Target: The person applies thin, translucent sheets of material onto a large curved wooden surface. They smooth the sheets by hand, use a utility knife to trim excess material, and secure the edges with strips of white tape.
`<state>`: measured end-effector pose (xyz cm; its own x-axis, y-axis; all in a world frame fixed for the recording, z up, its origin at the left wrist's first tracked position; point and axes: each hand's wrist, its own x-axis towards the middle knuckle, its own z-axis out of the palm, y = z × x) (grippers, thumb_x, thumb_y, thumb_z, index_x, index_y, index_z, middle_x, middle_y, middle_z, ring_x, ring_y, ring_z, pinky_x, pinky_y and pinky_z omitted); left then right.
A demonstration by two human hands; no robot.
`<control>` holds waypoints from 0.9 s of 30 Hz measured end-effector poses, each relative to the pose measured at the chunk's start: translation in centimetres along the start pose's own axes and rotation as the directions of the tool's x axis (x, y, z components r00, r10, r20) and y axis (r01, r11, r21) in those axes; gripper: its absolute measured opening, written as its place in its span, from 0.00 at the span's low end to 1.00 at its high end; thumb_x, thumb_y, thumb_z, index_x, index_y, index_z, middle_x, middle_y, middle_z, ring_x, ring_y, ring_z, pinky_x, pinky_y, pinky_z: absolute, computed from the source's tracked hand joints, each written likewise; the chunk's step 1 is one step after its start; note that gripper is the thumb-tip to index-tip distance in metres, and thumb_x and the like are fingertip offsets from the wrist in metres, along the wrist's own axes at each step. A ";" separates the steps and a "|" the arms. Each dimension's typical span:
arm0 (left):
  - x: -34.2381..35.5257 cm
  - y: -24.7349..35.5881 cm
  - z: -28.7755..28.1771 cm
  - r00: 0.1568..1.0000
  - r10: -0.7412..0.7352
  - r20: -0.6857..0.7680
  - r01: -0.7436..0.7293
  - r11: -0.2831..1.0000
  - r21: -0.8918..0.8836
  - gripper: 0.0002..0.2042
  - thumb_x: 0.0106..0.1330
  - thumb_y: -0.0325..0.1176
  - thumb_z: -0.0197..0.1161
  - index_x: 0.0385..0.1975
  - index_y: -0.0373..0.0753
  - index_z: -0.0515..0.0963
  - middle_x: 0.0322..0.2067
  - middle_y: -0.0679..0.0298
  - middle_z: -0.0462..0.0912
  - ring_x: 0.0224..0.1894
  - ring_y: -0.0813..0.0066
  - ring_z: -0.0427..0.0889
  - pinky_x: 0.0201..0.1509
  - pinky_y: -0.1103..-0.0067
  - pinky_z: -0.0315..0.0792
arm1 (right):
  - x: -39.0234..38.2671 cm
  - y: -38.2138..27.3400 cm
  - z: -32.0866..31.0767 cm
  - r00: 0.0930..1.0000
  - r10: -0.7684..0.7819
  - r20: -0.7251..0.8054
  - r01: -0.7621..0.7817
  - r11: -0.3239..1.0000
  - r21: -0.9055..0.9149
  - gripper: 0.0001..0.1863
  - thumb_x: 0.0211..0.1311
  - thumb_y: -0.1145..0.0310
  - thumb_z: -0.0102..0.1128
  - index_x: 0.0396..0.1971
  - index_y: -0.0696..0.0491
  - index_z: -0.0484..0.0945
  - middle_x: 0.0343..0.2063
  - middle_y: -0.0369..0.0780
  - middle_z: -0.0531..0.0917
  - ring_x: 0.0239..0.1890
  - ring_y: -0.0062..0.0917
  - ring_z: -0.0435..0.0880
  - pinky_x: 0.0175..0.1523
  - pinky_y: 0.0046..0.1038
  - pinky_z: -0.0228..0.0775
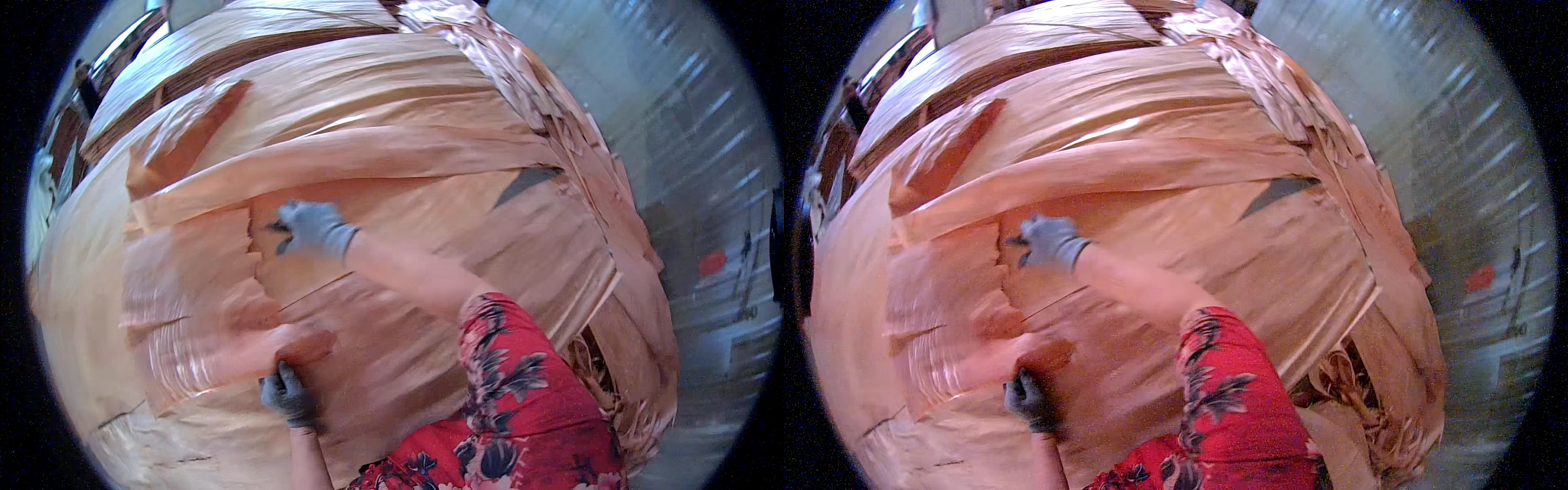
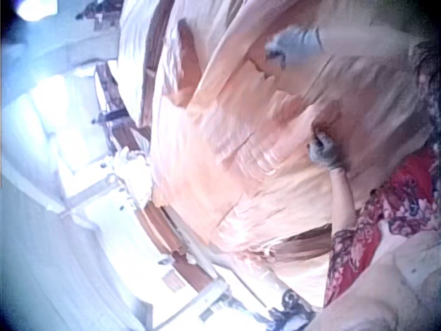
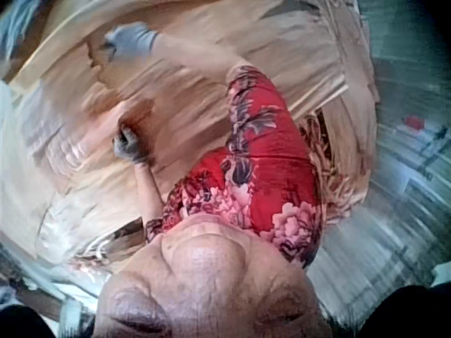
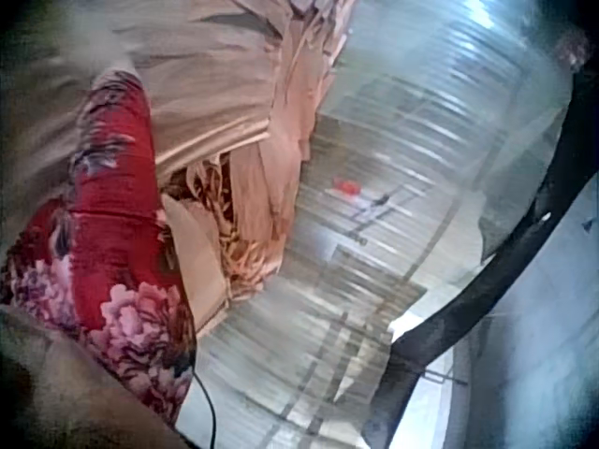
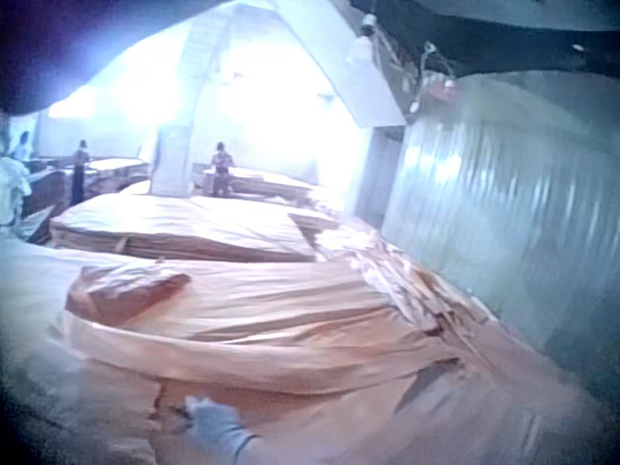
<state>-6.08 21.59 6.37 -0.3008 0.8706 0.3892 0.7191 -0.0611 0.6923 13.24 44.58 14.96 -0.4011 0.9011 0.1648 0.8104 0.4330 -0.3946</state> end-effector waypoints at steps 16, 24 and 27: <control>0.5 0.8 -0.7 0.984 0.052 -0.169 -0.078 0.986 -0.146 0.09 0.55 0.33 0.62 0.16 0.37 0.77 0.11 0.57 0.70 0.14 0.69 0.68 0.22 0.74 0.61 | -8.1 -0.8 -0.2 0.987 0.159 0.036 -0.160 0.910 0.381 0.26 0.47 0.65 0.67 0.46 0.62 0.73 0.37 0.45 0.81 0.41 0.23 0.80 0.46 0.24 0.70; -0.6 1.3 -1.6 0.890 -0.419 0.182 0.438 0.670 -0.600 0.13 0.57 0.39 0.62 0.20 0.35 0.79 0.17 0.60 0.79 0.19 0.76 0.75 0.25 0.78 0.68 | -10.5 -5.9 2.7 0.977 -0.061 0.203 -0.117 0.645 0.756 0.24 0.49 0.71 0.67 0.46 0.61 0.71 0.37 0.37 0.80 0.36 0.17 0.76 0.44 0.21 0.69; -0.5 1.7 -2.2 0.888 -0.383 0.253 0.457 0.680 -0.573 0.14 0.59 0.39 0.60 0.20 0.34 0.79 0.16 0.62 0.79 0.20 0.80 0.74 0.26 0.78 0.69 | -11.2 -9.8 2.2 0.940 -0.121 0.320 -0.079 0.833 0.548 0.27 0.44 0.69 0.70 0.46 0.59 0.70 0.35 0.38 0.80 0.35 0.17 0.76 0.42 0.22 0.69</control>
<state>-6.09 19.96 8.73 -0.3836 0.9206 -0.0731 -0.0073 0.0761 0.9971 8.83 30.22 14.98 -0.6112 0.7867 -0.0866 0.4731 0.2755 -0.8369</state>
